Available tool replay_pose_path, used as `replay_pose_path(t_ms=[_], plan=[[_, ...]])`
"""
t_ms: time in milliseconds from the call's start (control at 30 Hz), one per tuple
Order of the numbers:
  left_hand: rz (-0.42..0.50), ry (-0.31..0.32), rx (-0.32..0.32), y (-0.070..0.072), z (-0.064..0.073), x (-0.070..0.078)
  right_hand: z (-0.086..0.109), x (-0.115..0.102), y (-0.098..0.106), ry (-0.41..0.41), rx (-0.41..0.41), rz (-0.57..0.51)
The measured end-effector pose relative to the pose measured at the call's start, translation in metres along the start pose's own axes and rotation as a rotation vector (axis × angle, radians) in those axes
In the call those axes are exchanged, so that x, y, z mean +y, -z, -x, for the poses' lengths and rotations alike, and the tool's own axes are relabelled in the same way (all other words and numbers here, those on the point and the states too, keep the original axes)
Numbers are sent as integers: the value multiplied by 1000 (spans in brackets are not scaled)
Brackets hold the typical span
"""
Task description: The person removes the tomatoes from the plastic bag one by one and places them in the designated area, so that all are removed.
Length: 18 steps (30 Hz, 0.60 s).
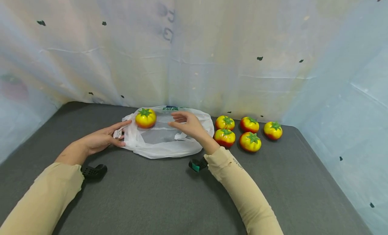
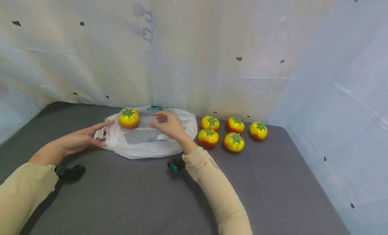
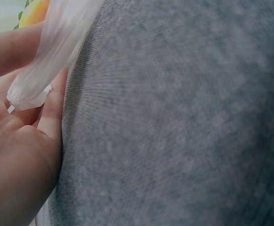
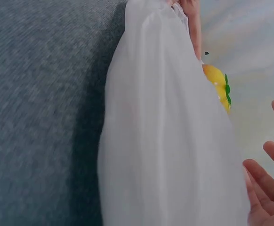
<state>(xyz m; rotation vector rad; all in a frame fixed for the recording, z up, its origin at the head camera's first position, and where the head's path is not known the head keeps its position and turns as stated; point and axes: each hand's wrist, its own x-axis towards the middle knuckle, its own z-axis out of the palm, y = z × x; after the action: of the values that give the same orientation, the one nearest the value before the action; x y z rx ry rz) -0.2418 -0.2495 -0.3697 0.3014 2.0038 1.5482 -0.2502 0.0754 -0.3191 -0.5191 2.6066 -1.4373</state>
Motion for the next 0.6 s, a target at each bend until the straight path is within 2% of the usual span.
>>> replay_pose_path(t_ms=[200,600], plan=[[11,0,-1,0,1,1,-9,-3,-8,-2,6,-27],[14,-2,0,0,0,0,-28,-16,-30,-26,35,-8]])
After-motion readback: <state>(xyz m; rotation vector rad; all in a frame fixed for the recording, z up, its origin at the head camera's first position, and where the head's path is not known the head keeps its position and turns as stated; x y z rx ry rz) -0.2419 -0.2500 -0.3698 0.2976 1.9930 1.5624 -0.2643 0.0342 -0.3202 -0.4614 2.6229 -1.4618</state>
